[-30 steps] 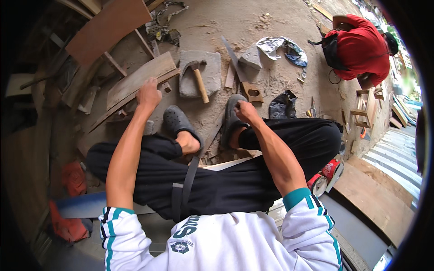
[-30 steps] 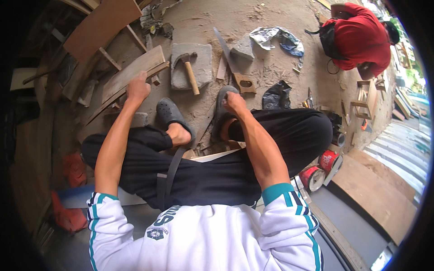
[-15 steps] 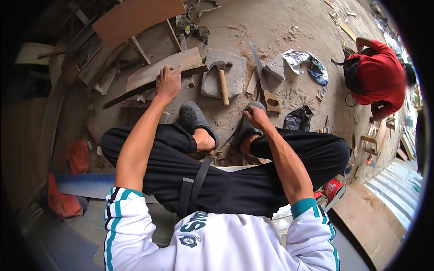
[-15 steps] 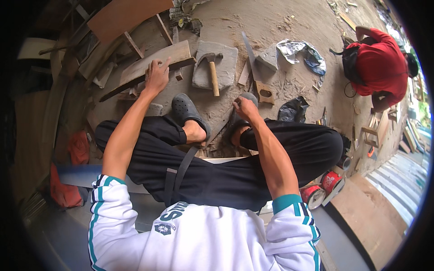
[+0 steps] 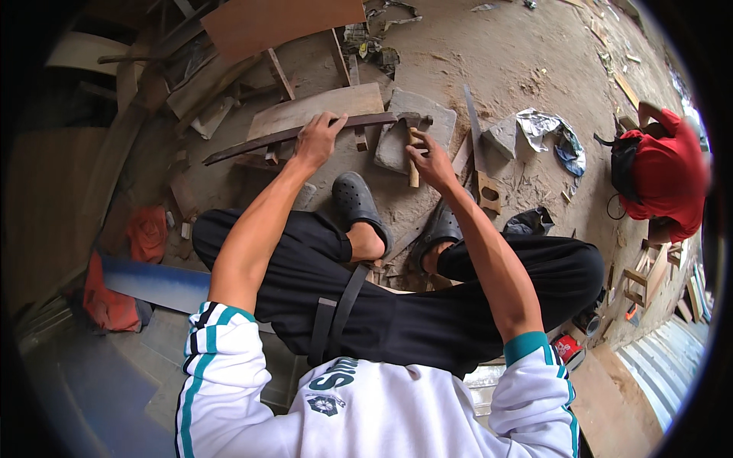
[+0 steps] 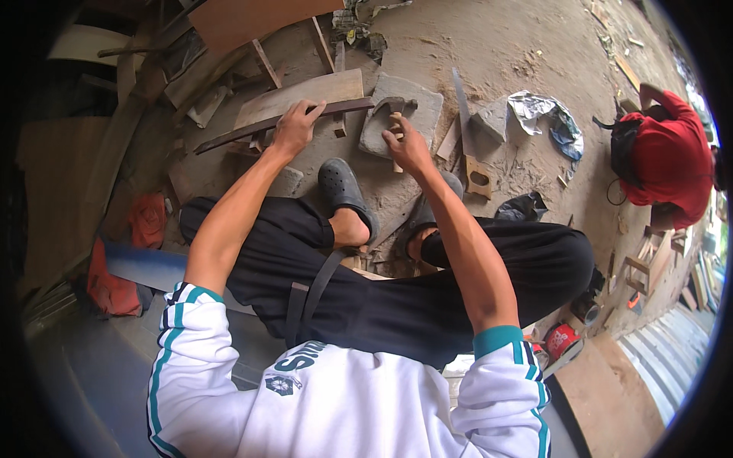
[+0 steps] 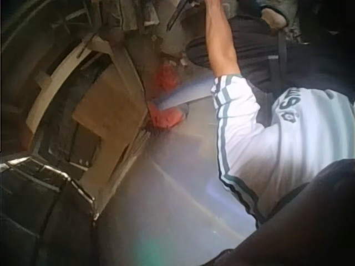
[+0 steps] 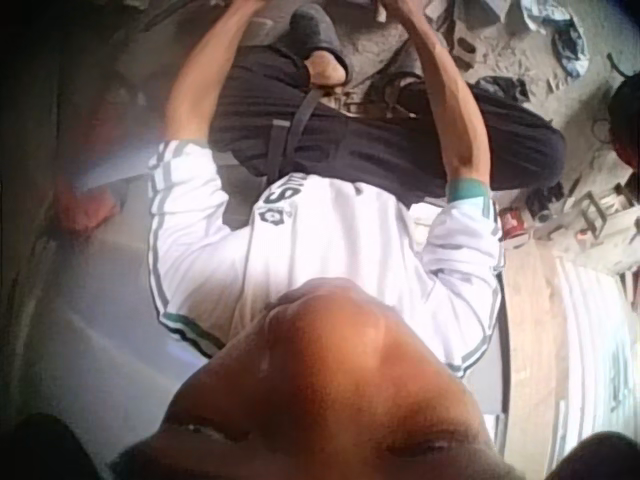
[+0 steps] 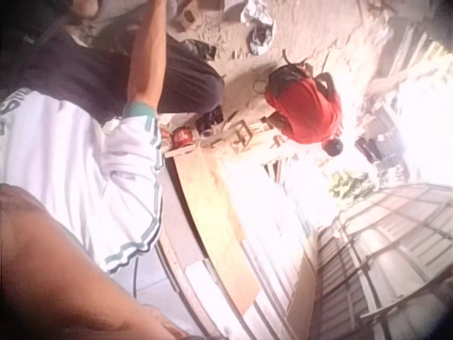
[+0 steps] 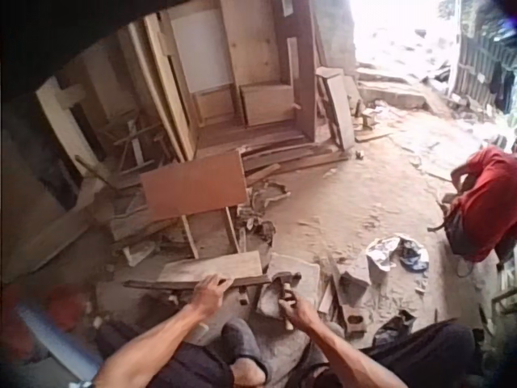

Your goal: The person sits on the floor and uses a hand saw to cut a long wooden plank. They position the plank on a makeshift support, saw through it, and then inspect the cut piece.

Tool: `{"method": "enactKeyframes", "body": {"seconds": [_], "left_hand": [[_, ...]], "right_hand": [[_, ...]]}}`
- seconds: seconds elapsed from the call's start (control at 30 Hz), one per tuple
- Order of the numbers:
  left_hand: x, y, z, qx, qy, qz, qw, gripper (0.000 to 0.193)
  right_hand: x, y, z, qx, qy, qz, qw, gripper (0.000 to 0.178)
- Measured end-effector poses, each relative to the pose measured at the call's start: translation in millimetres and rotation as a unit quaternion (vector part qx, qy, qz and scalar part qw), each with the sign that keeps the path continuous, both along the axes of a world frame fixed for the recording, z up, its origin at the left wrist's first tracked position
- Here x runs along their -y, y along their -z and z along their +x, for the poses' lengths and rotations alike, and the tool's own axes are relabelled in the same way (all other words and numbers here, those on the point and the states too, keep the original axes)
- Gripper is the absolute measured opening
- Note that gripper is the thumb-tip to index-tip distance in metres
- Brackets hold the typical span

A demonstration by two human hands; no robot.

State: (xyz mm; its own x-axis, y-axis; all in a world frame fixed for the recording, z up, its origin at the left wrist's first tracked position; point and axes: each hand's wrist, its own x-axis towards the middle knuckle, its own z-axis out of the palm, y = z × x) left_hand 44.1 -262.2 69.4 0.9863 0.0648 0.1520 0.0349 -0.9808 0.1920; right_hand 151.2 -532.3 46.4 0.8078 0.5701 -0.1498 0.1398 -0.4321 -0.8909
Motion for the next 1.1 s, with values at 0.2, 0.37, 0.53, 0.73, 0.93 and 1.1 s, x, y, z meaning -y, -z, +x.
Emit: {"method": "enactKeyframes", "body": {"seconds": [0.2, 0.37, 0.53, 0.73, 0.93, 1.1], "left_hand": [[-1.8, 7.9, -3.6, 0.014, 0.023, -0.002, 1.0, 0.05], [5.9, 12.0, -5.3, 0.026, -0.002, -0.011, 1.0, 0.05], [3.8, 21.1, -6.5, 0.05, 0.002, -0.032, 0.998, 0.047], [7.6, 25.4, -7.8, 0.07, -0.015, -0.064, 0.995, 0.04], [6.0, 25.7, -14.6, 0.036, -0.083, 0.004, 0.996, 0.039], [2.0, 28.8, -14.2, -0.006, -0.084, -0.015, 0.996, 0.041]], "right_hand": [[-32.4, 2.7, 5.4, -0.249, 0.057, 0.095, 0.962, 0.056], [-48.2, 8.9, 8.3, -0.23, 0.055, 0.139, 0.962, 0.059], [-59.8, 15.9, 13.7, -0.191, 0.042, 0.14, 0.971, 0.056], [-63.4, 27.3, 15.2, -0.107, 0.07, 0.088, 0.988, 0.049], [-67.0, 26.8, 14.1, -0.066, 0.066, 0.055, 0.994, 0.047], [-67.1, 28.6, 13.2, -0.018, 0.06, 0.037, 0.997, 0.047]]}}
